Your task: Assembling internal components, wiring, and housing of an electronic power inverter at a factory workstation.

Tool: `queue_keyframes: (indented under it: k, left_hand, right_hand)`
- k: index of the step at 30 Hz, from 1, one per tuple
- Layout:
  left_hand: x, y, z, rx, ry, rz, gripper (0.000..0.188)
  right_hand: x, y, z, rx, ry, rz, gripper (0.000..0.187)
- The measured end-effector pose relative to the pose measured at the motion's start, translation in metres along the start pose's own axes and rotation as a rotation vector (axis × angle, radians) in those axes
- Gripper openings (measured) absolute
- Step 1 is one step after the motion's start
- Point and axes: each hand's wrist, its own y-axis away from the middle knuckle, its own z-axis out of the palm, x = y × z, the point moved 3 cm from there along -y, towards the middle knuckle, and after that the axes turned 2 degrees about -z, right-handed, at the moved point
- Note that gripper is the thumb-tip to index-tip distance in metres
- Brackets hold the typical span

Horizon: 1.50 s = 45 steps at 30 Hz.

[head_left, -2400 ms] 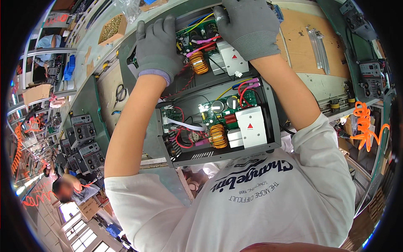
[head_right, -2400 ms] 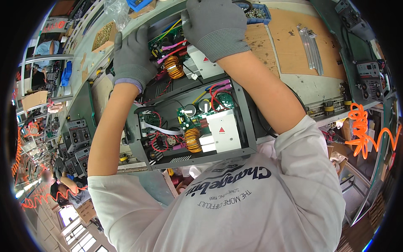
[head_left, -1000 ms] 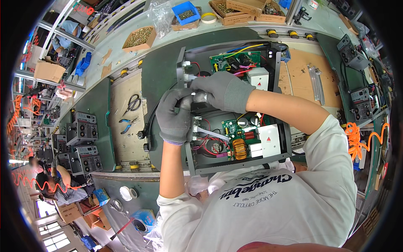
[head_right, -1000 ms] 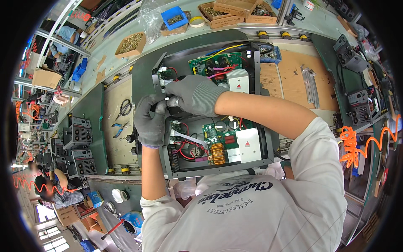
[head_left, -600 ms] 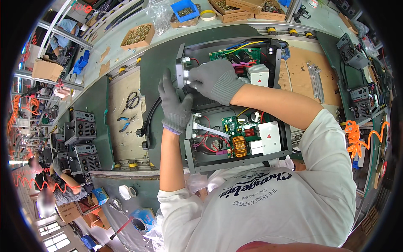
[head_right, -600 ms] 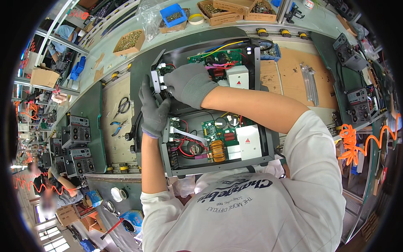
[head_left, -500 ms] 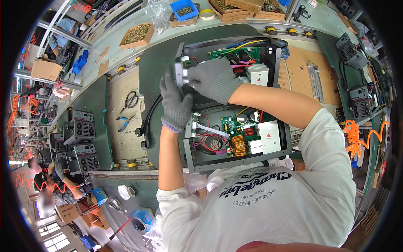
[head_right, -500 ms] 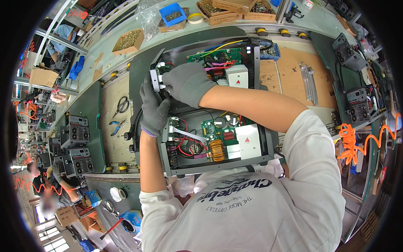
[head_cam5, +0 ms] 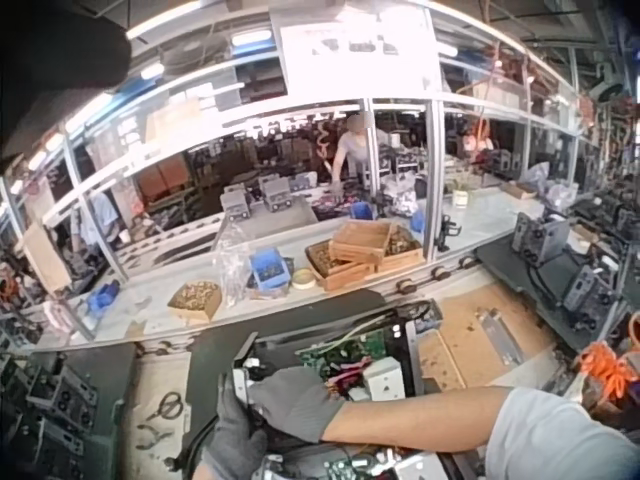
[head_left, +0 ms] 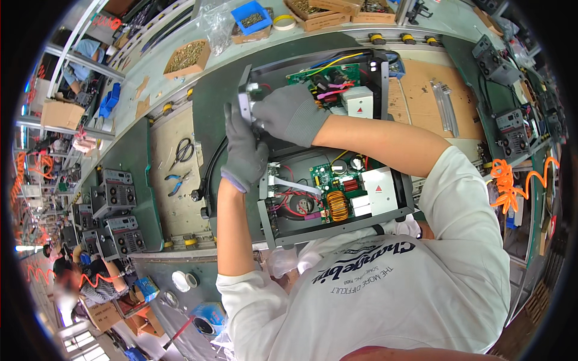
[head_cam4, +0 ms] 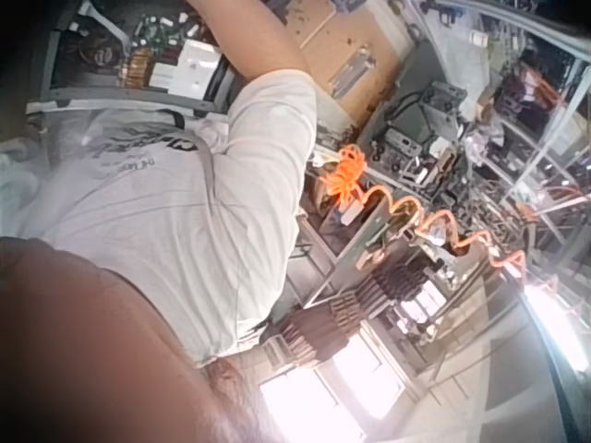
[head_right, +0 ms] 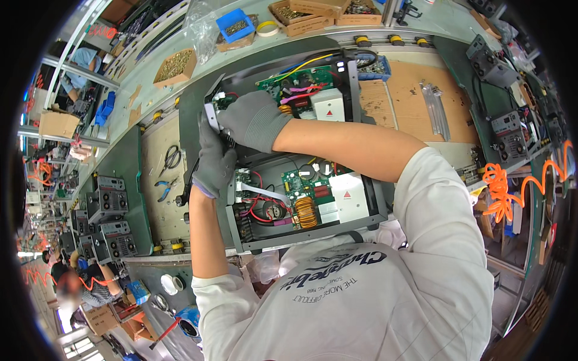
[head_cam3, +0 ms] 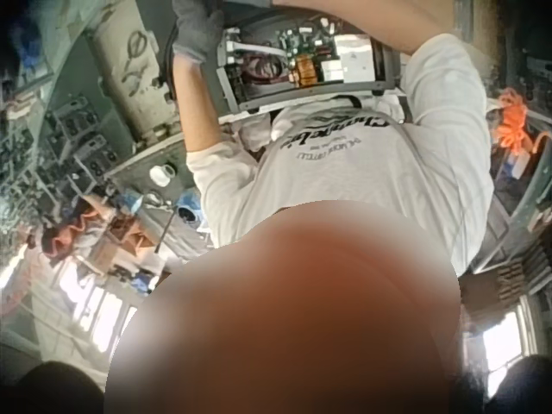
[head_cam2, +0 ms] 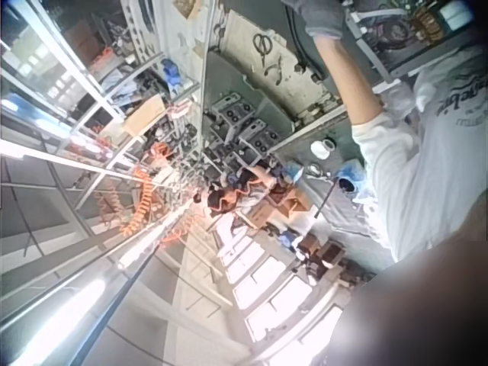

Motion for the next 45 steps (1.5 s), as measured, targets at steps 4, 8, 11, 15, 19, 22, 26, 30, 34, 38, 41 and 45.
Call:
queue_keyframes:
  k: [4,8,11,15,19,22,26,30,34,38,41,45]
  left_hand:
    - [-0.002,0.001,0.001,0.003,0.052,0.057,0.096]
    - [0.018,0.0,-0.004,0.077,-0.048,0.005,0.099]
    - [0.021,-0.001,-0.006,0.142,-0.127,0.071,0.1]
    - [0.036,-0.007,-0.011,0.208,-0.22,0.006,0.099]
    - [0.057,-0.012,-0.015,0.312,-0.17,0.073,0.093]
    - [0.072,-0.014,-0.02,0.375,-0.127,0.129,0.082]
    - [0.084,-0.013,-0.022,0.447,-0.129,0.182,0.064]
    - [0.078,-0.003,-0.02,0.493,-0.067,0.151,0.056]
    - [0.084,-0.002,-0.022,0.472,-0.058,0.147,0.053]
    - [0.089,-0.006,-0.021,0.466,-0.062,0.175,0.048]
    - [0.093,-0.004,-0.021,0.459,-0.094,0.219,0.046]
    - [0.096,-0.001,-0.018,0.42,0.016,0.222,0.034]
  right_hand:
    - [0.013,-0.006,-0.046,-0.131,-0.113,-0.038,0.012]
    - [0.051,0.01,-0.119,-0.019,-0.326,-0.078,0.018]
    - [0.073,0.041,-0.144,-0.197,-0.239,-0.178,0.024]
    - [0.062,0.087,-0.131,-0.55,-0.023,-0.264,0.031]
    - [0.056,0.103,-0.12,-0.638,-0.322,-0.261,0.029]
    - [0.042,0.093,-0.114,-0.708,-0.501,-0.264,0.03]
    - [0.028,0.075,-0.119,-0.798,-0.368,-0.237,0.036]
    - [0.055,0.084,-0.123,-0.7,-0.027,-0.19,0.042]
    - [0.058,0.099,-0.127,-0.829,-0.055,-0.154,0.045]
    - [0.053,0.109,-0.114,-1.025,-0.256,-0.139,0.034]
    - [0.056,0.106,-0.105,-0.967,-0.452,-0.149,0.021]
    - [0.046,0.074,-0.11,-0.243,-0.751,-0.225,0.017]
